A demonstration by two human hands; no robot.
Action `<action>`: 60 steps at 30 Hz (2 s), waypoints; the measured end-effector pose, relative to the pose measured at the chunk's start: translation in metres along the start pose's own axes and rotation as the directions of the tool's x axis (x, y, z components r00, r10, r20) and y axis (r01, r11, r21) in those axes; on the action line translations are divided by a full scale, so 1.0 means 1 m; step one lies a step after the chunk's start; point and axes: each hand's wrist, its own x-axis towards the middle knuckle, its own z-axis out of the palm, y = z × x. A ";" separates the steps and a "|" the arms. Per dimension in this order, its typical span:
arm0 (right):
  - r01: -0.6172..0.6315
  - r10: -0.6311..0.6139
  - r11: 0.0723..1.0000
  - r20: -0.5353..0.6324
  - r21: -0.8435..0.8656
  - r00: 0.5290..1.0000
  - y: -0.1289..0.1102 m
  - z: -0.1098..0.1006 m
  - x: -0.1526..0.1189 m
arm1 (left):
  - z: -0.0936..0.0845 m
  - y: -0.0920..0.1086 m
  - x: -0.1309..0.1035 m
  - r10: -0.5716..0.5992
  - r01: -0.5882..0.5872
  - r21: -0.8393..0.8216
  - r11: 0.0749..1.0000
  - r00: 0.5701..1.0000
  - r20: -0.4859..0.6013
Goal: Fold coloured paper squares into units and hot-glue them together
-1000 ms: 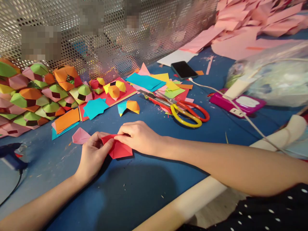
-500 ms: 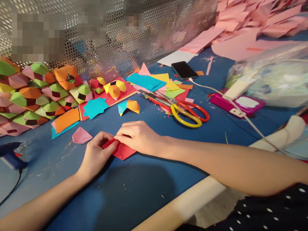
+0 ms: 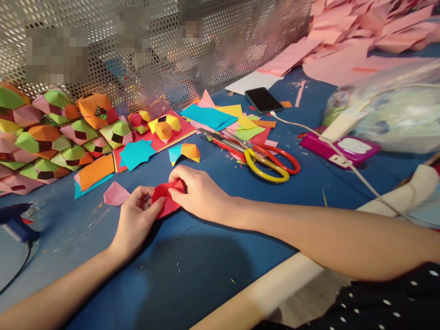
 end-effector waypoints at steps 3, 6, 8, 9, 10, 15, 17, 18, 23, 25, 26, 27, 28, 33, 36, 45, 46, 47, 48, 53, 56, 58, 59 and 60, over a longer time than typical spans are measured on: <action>0.042 -0.042 0.999 -0.008 0.032 0.999 0.001 0.002 -0.001 | 0.002 0.000 -0.002 -0.055 0.058 -0.029 0.998 0.996 0.074; 0.108 -0.109 0.992 0.010 0.062 0.994 0.001 0.004 -0.003 | 0.003 0.001 -0.003 -0.082 0.090 -0.077 0.993 0.992 0.099; 0.177 -0.179 0.982 0.024 0.060 0.984 0.003 0.005 -0.004 | 0.003 0.003 -0.002 -0.094 0.104 -0.107 0.989 0.990 0.102; 0.214 -0.216 0.976 0.036 0.051 0.976 0.003 0.005 -0.005 | 0.003 0.003 -0.002 -0.097 0.109 -0.125 0.986 0.990 0.098; 0.244 -0.246 0.969 0.051 0.039 0.968 0.003 0.006 -0.005 | 0.003 0.004 -0.001 -0.097 0.110 -0.140 0.984 0.991 0.093; 0.262 -0.265 0.964 0.108 0.046 0.958 0.000 0.003 -0.005 | 0.003 0.007 0.000 -0.090 0.100 -0.170 0.980 0.994 0.066; 0.233 -0.239 0.970 0.102 0.073 0.966 -0.001 0.002 -0.004 | 0.003 0.006 0.000 -0.099 0.111 -0.172 0.979 0.992 0.076; 0.215 -0.221 0.974 0.094 0.078 0.971 -0.001 0.002 -0.004 | 0.002 0.006 0.000 -0.103 0.116 -0.175 0.978 0.991 0.084; 0.063 -0.069 0.996 0.100 0.058 0.993 0.002 0.005 -0.004 | 0.003 0.007 0.000 -0.108 0.119 -0.165 0.979 0.991 0.073; 0.025 -0.032 0.998 0.114 0.059 0.993 0.002 0.006 -0.004 | 0.004 0.008 0.000 -0.119 0.128 -0.154 0.980 0.991 0.067; 0.022 -0.029 0.998 0.115 0.060 0.993 0.002 0.007 -0.004 | 0.004 0.008 0.000 -0.124 0.133 -0.150 0.980 0.990 0.067; 0.024 -0.030 0.998 0.113 0.059 0.993 0.002 0.007 -0.004 | 0.004 0.009 0.000 -0.128 0.137 -0.147 0.980 0.989 0.068; 0.026 -0.032 0.998 0.109 0.057 0.993 0.001 0.007 -0.003 | 0.004 0.009 -0.001 -0.130 0.138 -0.145 0.980 0.989 0.068; -0.009 0.003 0.998 0.103 0.063 0.995 -0.001 0.006 -0.002 | 0.003 0.011 -0.003 -0.110 0.122 -0.139 0.983 0.990 0.090; -0.014 0.006 0.997 0.093 0.078 0.996 0.000 0.007 -0.003 | 0.002 0.010 -0.003 -0.106 0.117 -0.116 0.986 0.990 0.093; -0.011 0.004 0.996 0.077 0.091 0.997 -0.001 0.007 -0.004 | 0.000 0.004 0.000 -0.113 0.124 -0.090 0.988 0.987 0.115; -0.011 0.004 0.996 0.077 0.091 0.997 -0.001 0.007 -0.004 | 0.000 0.004 0.000 -0.111 0.121 -0.090 0.989 0.987 0.116; -0.012 0.005 0.996 0.078 0.091 0.997 -0.001 0.007 -0.003 | 0.000 0.004 0.000 -0.108 0.119 -0.091 0.989 0.987 0.117; -0.016 0.008 0.996 0.079 0.091 0.997 -0.002 0.006 -0.003 | 0.000 0.004 0.000 -0.104 0.115 -0.092 0.989 0.988 0.116; -0.047 0.038 0.992 0.084 0.114 0.996 -0.003 0.004 -0.003 | 0.001 0.003 -0.001 -0.092 0.100 -0.089 0.991 0.991 0.097; -0.030 0.020 0.995 0.102 0.099 0.995 -0.002 0.004 -0.003 | 0.001 0.004 -0.001 -0.077 0.085 -0.064 0.994 0.991 0.113; 0.013 -0.022 0.997 0.106 0.082 0.994 -0.001 0.005 -0.003 | 0.001 0.003 -0.001 -0.053 0.055 -0.009 0.998 0.990 0.130; 0.033 -0.041 0.996 0.105 0.078 0.994 0.000 0.005 -0.003 | 0.001 0.003 -0.001 -0.040 0.037 0.028 0.999 0.990 0.139; 0.047 -0.055 0.996 0.101 0.079 0.993 0.000 0.005 -0.003 | 0.001 0.002 -0.001 -0.030 0.021 0.064 0.998 0.988 0.149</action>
